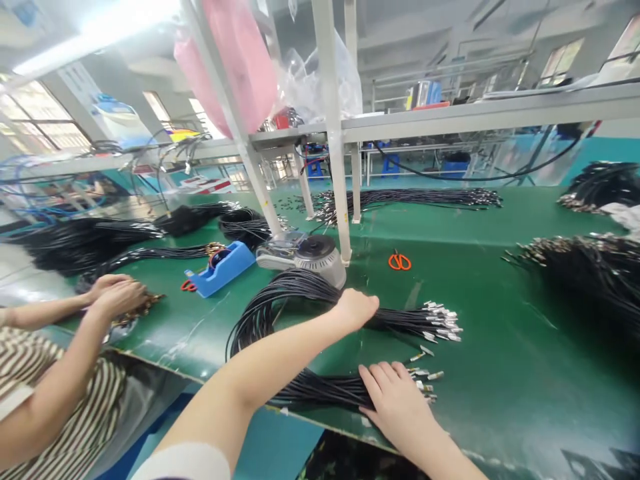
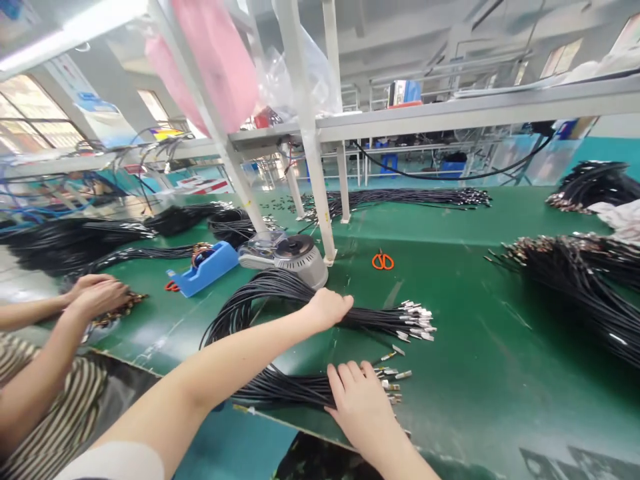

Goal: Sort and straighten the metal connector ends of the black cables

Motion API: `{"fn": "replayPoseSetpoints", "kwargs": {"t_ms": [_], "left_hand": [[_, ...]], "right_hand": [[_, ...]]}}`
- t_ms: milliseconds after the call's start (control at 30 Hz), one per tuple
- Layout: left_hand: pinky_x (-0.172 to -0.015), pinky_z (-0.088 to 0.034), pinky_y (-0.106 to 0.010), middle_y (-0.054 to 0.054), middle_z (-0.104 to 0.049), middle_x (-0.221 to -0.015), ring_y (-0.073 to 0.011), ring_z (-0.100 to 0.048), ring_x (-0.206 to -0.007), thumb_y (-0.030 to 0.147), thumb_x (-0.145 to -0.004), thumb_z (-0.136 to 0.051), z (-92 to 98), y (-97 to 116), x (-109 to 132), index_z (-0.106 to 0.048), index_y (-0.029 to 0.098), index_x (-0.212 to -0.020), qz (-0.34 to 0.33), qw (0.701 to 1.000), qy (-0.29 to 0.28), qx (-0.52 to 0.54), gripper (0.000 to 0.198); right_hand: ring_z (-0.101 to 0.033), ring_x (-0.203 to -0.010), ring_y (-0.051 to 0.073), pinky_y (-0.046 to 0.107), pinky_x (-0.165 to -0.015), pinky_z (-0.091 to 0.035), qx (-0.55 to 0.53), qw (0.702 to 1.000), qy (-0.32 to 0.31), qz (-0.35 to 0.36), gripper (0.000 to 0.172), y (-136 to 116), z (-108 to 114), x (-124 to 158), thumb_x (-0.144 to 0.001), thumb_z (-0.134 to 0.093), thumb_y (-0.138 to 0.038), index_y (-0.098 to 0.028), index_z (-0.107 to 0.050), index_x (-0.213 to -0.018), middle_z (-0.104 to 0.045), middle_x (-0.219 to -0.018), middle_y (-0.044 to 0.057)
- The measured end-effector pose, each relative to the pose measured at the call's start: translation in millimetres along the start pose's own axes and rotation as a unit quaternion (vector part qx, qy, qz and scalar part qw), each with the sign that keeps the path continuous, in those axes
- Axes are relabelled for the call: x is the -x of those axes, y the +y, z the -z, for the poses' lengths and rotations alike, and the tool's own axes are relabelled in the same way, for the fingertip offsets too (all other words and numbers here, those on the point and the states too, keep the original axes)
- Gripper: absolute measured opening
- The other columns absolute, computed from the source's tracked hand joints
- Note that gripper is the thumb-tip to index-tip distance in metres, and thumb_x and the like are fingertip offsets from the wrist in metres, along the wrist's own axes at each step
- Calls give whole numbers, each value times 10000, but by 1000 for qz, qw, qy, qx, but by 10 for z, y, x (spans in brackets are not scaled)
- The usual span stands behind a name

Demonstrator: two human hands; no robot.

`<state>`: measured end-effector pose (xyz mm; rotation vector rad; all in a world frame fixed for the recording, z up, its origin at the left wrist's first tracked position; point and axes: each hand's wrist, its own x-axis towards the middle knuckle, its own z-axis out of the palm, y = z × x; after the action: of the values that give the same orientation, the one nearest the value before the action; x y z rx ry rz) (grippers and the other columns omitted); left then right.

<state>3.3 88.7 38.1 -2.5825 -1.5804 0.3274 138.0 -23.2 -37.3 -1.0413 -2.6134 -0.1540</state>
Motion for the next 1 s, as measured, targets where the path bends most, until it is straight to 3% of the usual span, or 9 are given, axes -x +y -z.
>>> {"fn": "replayPoseSetpoints", "kwargs": {"t_ms": [167,333,467,567,667,733,833,900,1000], "left_hand": [[-647,-441,-323,-103,-645,-804,-229,-632,-760,208,-841,-476,-163,200,97,-502,160,-955,-8,999,30,5,127],[-603,-443,-331,-108,-642,-743,-267,-631,-703,439,-786,-541,-329,42,-171,-494,145,-992,29,999,39,19,362],[-716,-434,-363,-134,-619,-882,-272,-597,-850,511,-797,-482,-356,-33,-260,-476,138,-1055,29,997,61,35,454],[-918,-329,-414,-153,-491,-1185,-307,-412,-1144,478,-749,-571,-289,11,-126,-438,159,-1143,-1,994,96,44,524],[-940,-315,-380,-108,-463,-1224,-270,-388,-1148,387,-764,-576,-230,102,126,-409,177,-1193,-63,985,126,95,506],[-838,-391,-330,-64,-561,-1061,-223,-498,-991,362,-810,-508,-230,169,296,-485,193,-1092,-106,978,94,153,330],[-707,-429,-297,-25,-609,-889,-201,-561,-838,369,-846,-435,-271,276,433,-547,213,-939,-115,971,23,210,213],[-679,-432,-302,-28,-618,-882,-213,-576,-823,356,-848,-421,-290,355,411,-561,215,-910,-106,965,-5,239,208],[-689,-428,-310,-37,-632,-872,-218,-589,-807,302,-843,-406,-281,477,252,-583,208,-850,-112,949,-41,292,200]], "right_hand": [[-516,-804,251,396,-719,-393,21,1000,-1,-1,569,-3,-23,-45,-647,-726,-413,-135,-536,-1107,-583,-863,75],[-513,-814,241,393,-742,-386,17,999,-14,-23,554,11,33,-74,-670,-708,-415,-129,-526,-1108,-581,-881,69],[-510,-839,241,389,-760,-375,-4,999,-20,-26,531,13,47,-73,-710,-674,-414,-139,-499,-1130,-572,-884,74],[-503,-876,251,402,-799,-368,-33,998,-40,-39,528,25,104,-79,-715,-662,-427,-139,-501,-1126,-571,-908,89],[-470,-981,284,472,-915,-302,-86,994,-53,-39,665,155,242,-27,-660,-671,-515,-133,-477,-1169,-559,-1028,119],[-440,-1048,292,496,-972,-245,-139,988,-56,-36,690,350,351,71,-654,-657,-543,-150,-464,-1188,-539,-1108,118],[-465,-1039,247,436,-939,-317,-187,975,-21,-114,358,743,438,270,-820,-526,-383,-176,-509,-1112,-555,-1092,98],[-503,-983,207,370,-872,-385,-204,962,6,-184,220,981,419,361,-882,-412,-253,-176,-536,-1047,-574,-1033,91],[-521,-931,178,310,-815,-420,-228,956,-41,-181,223,1195,326,344,-854,-413,-163,-195,-552,-1024,-567,-1002,66]]}}
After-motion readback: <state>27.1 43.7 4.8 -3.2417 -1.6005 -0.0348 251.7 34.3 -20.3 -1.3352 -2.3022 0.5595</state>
